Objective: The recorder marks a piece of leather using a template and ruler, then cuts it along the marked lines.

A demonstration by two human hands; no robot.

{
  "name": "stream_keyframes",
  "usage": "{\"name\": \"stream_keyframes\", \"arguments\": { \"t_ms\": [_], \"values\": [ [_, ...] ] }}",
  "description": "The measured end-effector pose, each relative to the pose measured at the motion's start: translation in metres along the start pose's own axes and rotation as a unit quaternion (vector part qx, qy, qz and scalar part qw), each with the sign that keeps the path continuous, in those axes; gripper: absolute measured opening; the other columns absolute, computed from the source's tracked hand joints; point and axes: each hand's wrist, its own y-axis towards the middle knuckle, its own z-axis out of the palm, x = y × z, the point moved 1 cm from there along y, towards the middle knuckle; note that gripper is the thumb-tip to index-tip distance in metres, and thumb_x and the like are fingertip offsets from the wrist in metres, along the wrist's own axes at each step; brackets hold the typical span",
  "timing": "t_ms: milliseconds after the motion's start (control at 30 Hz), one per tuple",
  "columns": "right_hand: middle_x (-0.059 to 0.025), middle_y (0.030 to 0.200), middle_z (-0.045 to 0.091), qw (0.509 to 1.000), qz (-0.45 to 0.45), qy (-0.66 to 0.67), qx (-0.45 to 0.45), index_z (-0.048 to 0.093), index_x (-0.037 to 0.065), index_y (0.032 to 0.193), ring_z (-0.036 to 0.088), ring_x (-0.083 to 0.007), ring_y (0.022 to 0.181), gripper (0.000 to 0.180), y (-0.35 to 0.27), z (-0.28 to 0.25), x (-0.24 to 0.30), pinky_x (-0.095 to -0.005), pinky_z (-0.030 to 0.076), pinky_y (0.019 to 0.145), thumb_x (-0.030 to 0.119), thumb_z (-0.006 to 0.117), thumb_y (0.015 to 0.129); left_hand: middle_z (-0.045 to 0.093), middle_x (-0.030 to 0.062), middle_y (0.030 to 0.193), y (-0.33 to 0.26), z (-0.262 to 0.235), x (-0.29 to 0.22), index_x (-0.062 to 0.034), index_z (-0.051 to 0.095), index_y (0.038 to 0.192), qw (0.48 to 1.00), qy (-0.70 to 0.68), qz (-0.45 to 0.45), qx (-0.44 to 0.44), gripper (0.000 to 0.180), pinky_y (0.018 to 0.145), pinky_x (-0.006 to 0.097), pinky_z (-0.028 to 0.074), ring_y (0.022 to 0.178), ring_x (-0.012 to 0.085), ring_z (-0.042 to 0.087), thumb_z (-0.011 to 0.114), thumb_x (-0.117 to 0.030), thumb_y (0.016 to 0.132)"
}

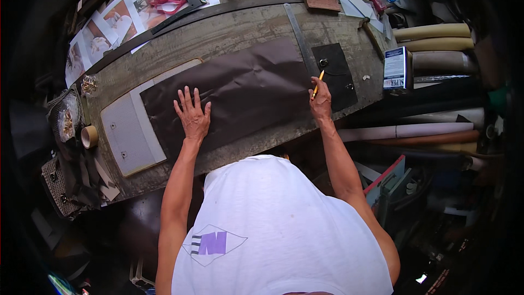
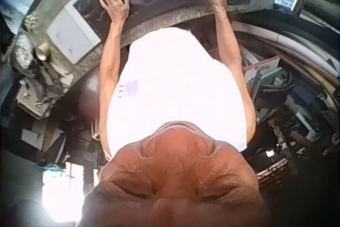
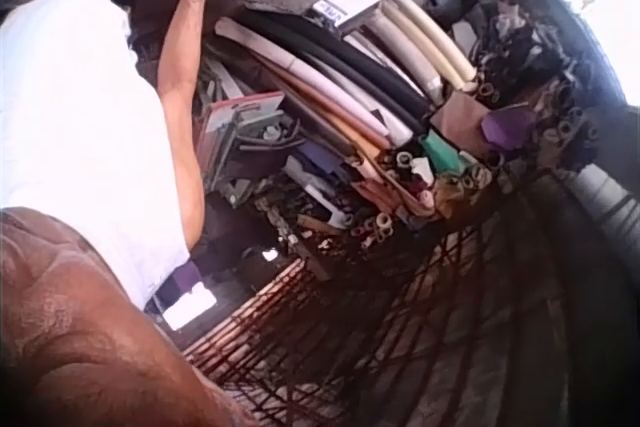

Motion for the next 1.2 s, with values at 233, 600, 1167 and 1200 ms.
{"name": "stream_keyframes", "arguments": {
  "t_ms": [233, 600, 1167, 1200],
  "values": [
    [-0.0146, 0.106, 0.062, 1.0, -0.019, -0.024, 0.004, 0.057, 0.004, 0.121, 0.063, -0.0308, 0.102, 0.044, 0.047, -0.053, -0.092, -0.0391, 0.05, 0.088, -0.008, 0.064, 0.08, 0.023, 0.0175, 0.157, 0.036, 0.032, -0.099, -0.0049, 0.04, 0.146, 0.998, 0.013, 0.037, 0.059, 0.06, 0.117, 0.056, 0.007, 0.148, 0.0365, 0.013, 0.053, -0.038, 0.097],
    [-0.015, 0.106, 0.063, 1.0, 0.009, 0.005, -0.006, 0.058, 0.003, 0.12, 0.063, -0.0297, 0.1, 0.042, 0.08, -0.07, -0.136, -0.0375, 0.05, 0.089, -0.006, 0.066, 0.08, 0.015, 0.0164, 0.16, 0.081, 0.055, -0.134, -0.0077, 0.033, 0.15, 0.993, -0.011, 0.063, 0.096, 0.065, 0.117, 0.055, 0.009, 0.148, 0.0361, 0.01, 0.051, -0.041, 0.097],
    [-0.0165, 0.106, 0.063, 0.983, -0.09, -0.153, -0.045, 0.058, 0.003, 0.123, 0.057, -0.0351, 0.104, 0.037, 0.056, -0.04, -0.077, -0.043, 0.045, 0.092, 0.007, 0.067, 0.087, 0.031, 0.0241, 0.141, -0.022, -0.029, 0.063, 0.0002, 0.034, 0.142, 0.877, 0.036, -0.464, -0.12, 0.064, 0.104, 0.055, 0.031, 0.128, 0.0426, 0.036, 0.059, -0.029, 0.092],
    [-0.0165, 0.106, 0.063, 0.983, -0.096, -0.149, -0.042, 0.058, 0.003, 0.123, 0.057, -0.0351, 0.104, 0.037, 0.041, -0.035, -0.066, -0.043, 0.045, 0.092, 0.007, 0.067, 0.087, 0.029, 0.0259, 0.139, -0.05, -0.034, 0.092, 0.0036, 0.032, 0.141, 0.801, -0.009, -0.582, -0.14, 0.065, 0.102, 0.055, 0.032, 0.126, 0.0421, 0.037, 0.059, -0.03, 0.091]
  ]
}}
